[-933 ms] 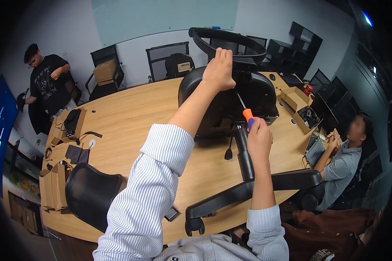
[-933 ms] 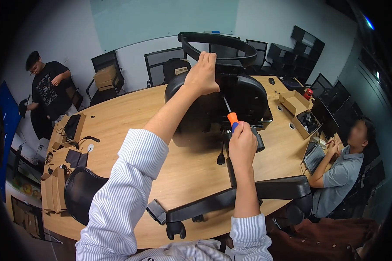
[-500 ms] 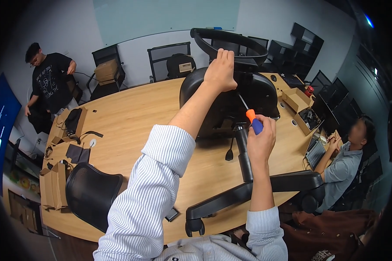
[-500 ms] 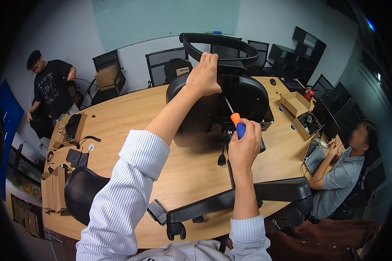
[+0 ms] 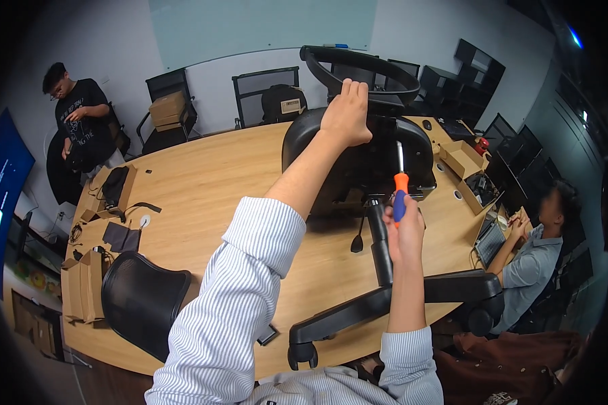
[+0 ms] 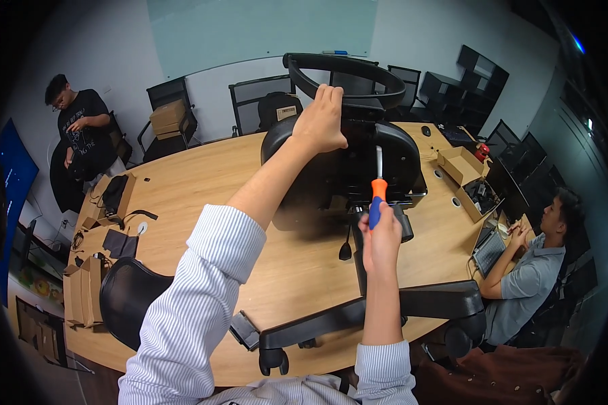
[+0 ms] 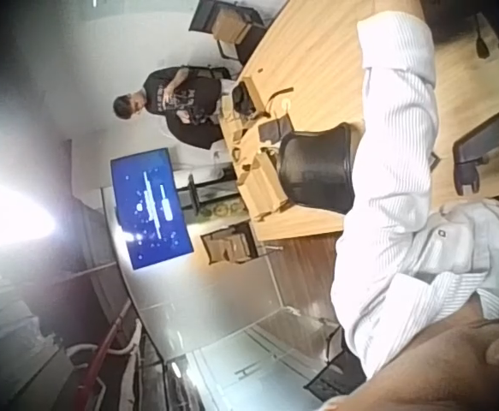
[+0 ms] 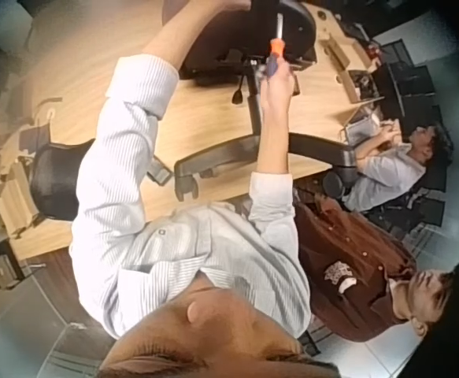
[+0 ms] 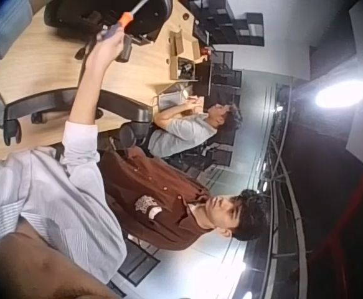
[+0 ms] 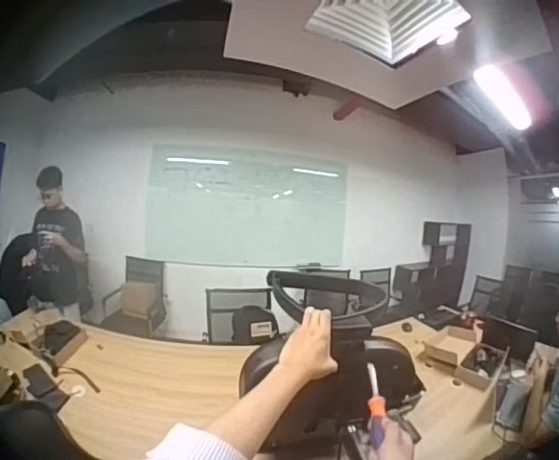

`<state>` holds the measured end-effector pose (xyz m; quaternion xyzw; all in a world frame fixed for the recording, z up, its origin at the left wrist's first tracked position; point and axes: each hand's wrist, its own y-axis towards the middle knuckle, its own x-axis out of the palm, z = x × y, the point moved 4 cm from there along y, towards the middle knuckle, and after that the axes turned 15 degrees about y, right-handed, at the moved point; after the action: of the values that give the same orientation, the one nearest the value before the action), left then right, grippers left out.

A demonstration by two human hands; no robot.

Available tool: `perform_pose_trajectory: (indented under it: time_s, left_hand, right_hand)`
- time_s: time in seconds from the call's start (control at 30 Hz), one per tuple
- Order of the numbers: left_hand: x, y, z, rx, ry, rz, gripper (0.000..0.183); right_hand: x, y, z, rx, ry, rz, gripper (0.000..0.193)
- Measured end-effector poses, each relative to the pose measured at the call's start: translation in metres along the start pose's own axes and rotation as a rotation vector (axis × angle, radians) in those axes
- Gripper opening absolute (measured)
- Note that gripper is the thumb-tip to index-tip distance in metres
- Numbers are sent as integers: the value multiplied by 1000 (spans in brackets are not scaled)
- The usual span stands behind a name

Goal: Assembling an office chair by attaching the backrest and other components using a screwdriver.

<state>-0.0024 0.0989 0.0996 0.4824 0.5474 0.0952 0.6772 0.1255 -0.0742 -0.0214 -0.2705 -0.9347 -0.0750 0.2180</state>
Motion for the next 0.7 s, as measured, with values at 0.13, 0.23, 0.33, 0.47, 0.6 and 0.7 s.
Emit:
perform_pose_trajectory:
  time_s: [0.13,0.23,0.33,0.47,0.6,0.7]
  left_hand:
    - [3,1,0,4,-13,-17,64]
    - [3,0,-5,9,7,3,64]
    - [1,1,-2,6,-15,-32,64]
    - [2,1,-1,8,-8,-13,63]
    - [5,1,-1,6,-10,-41,63]
    - [4,1,-3,9,-9,-28,64]
  right_hand:
    - [12,-5,5,243,497,-20,35]
    - [7,-12,2,206,185,-209,27]
    - [9,-14,-2,247,172,-231,26]
    - [8,-9,-1,265,197,-210,26]
    - [5,-8,3,278,243,-186,28]
    - [6,-7,2,274,222,-194,29]
